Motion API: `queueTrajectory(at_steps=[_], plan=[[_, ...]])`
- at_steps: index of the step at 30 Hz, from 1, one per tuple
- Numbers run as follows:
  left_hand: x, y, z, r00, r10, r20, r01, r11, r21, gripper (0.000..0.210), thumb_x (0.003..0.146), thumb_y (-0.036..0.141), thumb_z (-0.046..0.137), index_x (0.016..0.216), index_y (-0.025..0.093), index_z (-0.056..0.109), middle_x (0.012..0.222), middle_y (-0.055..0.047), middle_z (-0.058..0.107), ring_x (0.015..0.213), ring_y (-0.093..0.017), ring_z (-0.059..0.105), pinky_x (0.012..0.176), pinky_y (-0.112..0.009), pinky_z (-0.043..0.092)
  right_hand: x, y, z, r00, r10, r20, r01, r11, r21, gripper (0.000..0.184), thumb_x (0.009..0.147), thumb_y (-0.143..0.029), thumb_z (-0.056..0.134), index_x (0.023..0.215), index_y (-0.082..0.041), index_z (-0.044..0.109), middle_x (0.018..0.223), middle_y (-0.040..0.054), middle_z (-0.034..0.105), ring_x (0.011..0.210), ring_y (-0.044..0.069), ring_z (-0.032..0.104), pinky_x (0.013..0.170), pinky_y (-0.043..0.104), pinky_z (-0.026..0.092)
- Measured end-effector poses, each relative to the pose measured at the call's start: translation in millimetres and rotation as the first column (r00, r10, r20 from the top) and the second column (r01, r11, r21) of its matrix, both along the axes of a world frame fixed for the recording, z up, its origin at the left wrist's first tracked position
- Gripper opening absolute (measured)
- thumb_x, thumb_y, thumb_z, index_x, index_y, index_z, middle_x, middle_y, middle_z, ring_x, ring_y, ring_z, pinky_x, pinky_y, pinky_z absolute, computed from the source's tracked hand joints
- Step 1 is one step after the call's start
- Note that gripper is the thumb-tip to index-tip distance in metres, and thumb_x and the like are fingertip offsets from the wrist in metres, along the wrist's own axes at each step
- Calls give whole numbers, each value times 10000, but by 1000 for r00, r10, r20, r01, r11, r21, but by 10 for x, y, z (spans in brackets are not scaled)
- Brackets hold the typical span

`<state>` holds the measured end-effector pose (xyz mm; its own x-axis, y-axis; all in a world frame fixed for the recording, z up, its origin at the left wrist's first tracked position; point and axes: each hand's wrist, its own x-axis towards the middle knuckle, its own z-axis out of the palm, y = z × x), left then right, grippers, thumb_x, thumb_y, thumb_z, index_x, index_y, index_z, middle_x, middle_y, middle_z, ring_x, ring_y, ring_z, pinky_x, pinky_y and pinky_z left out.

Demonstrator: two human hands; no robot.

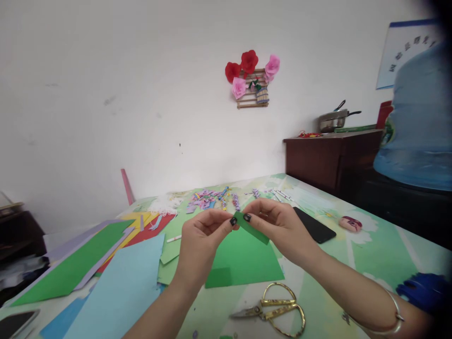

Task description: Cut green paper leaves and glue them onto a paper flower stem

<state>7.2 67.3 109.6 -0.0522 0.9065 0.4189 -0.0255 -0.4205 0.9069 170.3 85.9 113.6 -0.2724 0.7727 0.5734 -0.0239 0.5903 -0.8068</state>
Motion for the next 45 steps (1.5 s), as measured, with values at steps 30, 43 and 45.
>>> queueTrajectory(at_steps=[30,43,45], plan=[[147,70,-78,773,-230,591,481,820,-310,102,816,136,596,825,85,684,808,-83,668,746,-144,664,668,-215,541,33,28,-29,901,-360,243,268,902,340,140,772,-89,554,787,-189,652,720,-10,678,675,128,620,647,268,464],[109,75,-112,944,-188,273,249,945,-210,156,672,250,769,693,142,659,545,45,514,522,-59,413,515,-197,312,71,79,28,992,-17,127,25,998,-64,133,793,-275,584,767,-160,645,714,27,657,671,137,601,609,269,474],[105,75,-113,963,-151,222,194,963,-185,162,664,270,773,689,151,666,528,47,503,528,-67,407,522,-206,303,75,78,31,994,-1,112,9,997,-71,142,806,-285,581,775,-162,644,718,25,652,666,130,593,600,263,464]])
